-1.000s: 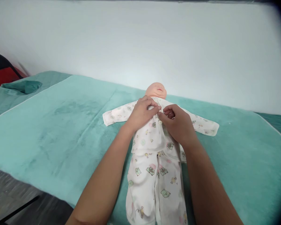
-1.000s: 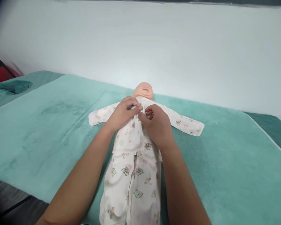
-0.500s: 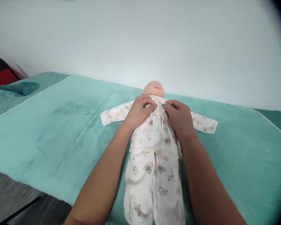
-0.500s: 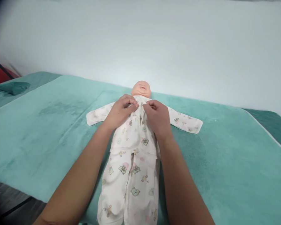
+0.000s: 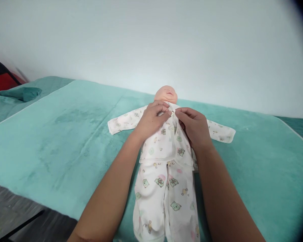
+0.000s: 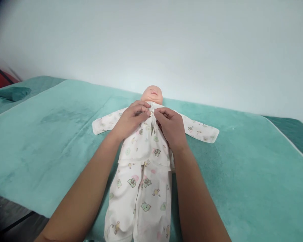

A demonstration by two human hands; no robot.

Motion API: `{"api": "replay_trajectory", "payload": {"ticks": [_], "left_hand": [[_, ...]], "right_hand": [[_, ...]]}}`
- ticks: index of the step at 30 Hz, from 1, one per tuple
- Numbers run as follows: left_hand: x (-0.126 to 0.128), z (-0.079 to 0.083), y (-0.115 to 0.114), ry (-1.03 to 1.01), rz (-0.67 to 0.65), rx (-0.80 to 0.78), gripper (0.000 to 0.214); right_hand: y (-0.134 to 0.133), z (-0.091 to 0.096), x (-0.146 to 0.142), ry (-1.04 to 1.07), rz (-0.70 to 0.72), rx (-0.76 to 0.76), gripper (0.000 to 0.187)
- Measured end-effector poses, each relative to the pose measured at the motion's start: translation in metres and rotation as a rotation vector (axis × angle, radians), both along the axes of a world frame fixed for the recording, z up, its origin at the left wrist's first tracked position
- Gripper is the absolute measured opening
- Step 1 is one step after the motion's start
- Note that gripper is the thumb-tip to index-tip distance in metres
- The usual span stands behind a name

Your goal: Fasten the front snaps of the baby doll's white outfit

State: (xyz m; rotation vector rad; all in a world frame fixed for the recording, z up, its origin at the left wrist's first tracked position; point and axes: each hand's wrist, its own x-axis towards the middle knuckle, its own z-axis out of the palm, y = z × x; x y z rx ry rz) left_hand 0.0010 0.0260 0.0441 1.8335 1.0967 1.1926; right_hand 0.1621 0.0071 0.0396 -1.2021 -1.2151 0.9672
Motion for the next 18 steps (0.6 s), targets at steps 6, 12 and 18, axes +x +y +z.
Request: {"api": "replay_trajectory", "payload": {"ticks": [6, 12, 18], "left_hand": [[-0.0007, 0.0001, 0.0014, -0.019, -0.026, -0.002, 0.026], [-0.0007, -0.0004, 0.0022, 0.001, -0.036, -0.016, 0.028], [-0.0036, -0.0021, 0.0049, -0.021, -0.048, -0.053, 0.019]], "right_hand": [[0.0008, -0.0016, 0.0033, -0.04, 0.054, 0.019, 0.017], [-0.0013, 0.0023, 0.0051, -0.151, 0.134, 0.018, 0.021], [0.001, -0.0021, 0.0064, -0.039, 0.154, 0.041, 0.025]]}}
